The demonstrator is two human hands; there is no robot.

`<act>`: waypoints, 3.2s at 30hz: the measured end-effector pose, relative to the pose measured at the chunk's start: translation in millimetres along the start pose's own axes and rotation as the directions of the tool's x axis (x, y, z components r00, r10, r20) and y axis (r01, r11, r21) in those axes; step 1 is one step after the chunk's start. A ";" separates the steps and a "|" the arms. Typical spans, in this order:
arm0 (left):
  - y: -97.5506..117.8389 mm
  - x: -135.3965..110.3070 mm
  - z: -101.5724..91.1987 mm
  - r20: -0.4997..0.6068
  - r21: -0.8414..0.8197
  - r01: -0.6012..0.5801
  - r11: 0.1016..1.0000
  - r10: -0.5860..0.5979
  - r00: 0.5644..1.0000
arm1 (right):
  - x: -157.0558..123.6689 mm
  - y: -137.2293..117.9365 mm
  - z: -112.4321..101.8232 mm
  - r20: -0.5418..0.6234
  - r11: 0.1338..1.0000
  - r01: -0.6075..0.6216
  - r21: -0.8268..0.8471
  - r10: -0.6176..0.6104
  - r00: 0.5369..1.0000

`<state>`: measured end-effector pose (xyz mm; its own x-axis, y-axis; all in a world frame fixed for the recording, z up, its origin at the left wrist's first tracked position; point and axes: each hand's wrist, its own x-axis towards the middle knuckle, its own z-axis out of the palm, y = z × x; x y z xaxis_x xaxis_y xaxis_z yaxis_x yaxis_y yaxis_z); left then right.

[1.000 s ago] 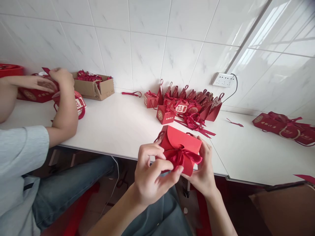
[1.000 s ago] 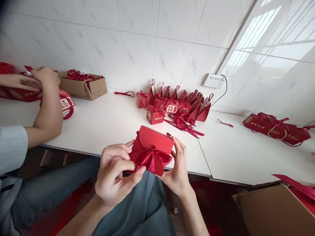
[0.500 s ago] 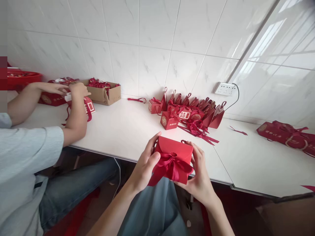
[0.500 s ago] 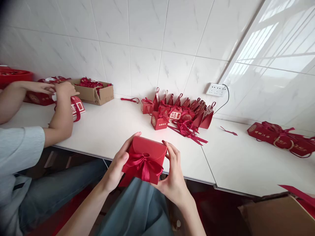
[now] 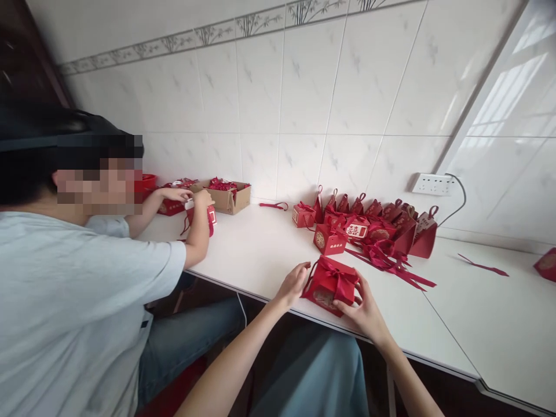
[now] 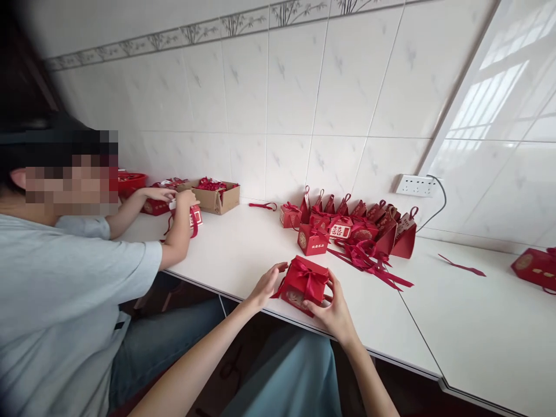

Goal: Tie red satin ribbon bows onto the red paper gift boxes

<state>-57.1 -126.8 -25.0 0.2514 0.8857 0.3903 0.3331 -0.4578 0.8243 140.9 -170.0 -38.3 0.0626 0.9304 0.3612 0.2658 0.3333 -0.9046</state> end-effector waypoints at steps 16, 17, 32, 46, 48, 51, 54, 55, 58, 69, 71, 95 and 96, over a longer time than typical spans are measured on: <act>-16.6 -20.4 7.3 -0.043 0.535 -0.344 0.772 0.431 0.901 | 7.6 5.5 6.8 -0.181 0.999 -0.024 -0.028 0.019 0.983; -16.7 -20.3 7.1 -0.042 0.540 -0.347 0.767 0.437 0.899 | 7.7 4.9 6.5 -0.179 0.999 -0.022 -0.027 0.017 0.984; -22.8 -19.3 5.3 -0.028 0.540 -0.374 0.754 0.461 0.887 | 12.8 6.3 -3.0 -0.070 0.998 -0.055 0.006 0.055 0.996; -26.5 -16.3 6.9 -0.012 0.563 -0.345 0.751 0.425 0.905 | 0.9 5.3 -28.1 -0.234 0.991 -0.127 -0.047 0.112 0.966; -27.8 -15.7 6.8 -0.009 0.567 -0.351 0.746 0.431 0.902 | 0.1 7.7 -31.5 -0.283 0.983 -0.176 -0.058 0.153 0.947; -29.2 -15.5 7.1 -0.006 0.570 -0.361 0.738 0.443 0.896 | 0.8 9.4 -33.7 -0.327 0.970 -0.239 -0.040 0.213 0.921; -29.8 -16.2 8.1 -0.010 0.571 -0.360 0.738 0.445 0.895 | 1.5 7.9 -33.5 -0.337 0.963 -0.267 -0.043 0.238 0.911; -29.8 -16.5 8.6 -0.015 0.572 -0.355 0.740 0.442 0.897 | 1.4 7.2 -33.4 -0.345 0.960 -0.275 -0.052 0.241 0.907; -29.2 -17.2 9.6 -0.032 0.575 -0.327 0.750 0.421 0.907 | 0.9 6.4 -33.8 -0.355 0.957 -0.284 -0.056 0.247 0.902; -21.2 -17.1 12.2 -0.058 0.586 -0.227 0.778 0.320 0.946 | -2.0 0.4 -31.7 -0.340 0.952 -0.288 -0.099 0.240 0.909; -20.9 -17.7 11.5 -0.055 0.586 -0.246 0.772 0.341 0.938 | -4.0 -1.5 -30.3 -0.322 0.956 -0.263 -0.132 0.209 0.923; -14.3 -24.5 10.5 -0.088 0.563 -0.304 0.768 0.422 0.902 | -2.4 8.6 -45.2 -0.270 0.931 -0.338 -0.139 0.292 0.917; -13.2 -24.6 10.5 -0.083 0.555 -0.305 0.774 0.416 0.906 | -1.9 10.7 -46.4 -0.269 0.928 -0.343 -0.146 0.297 0.916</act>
<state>-58.2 -143.3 -49.7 0.2905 0.6181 0.7304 0.6855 -0.6670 0.2918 188.2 -175.2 -38.2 0.3950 0.9103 0.1236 0.3652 -0.0322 -0.9304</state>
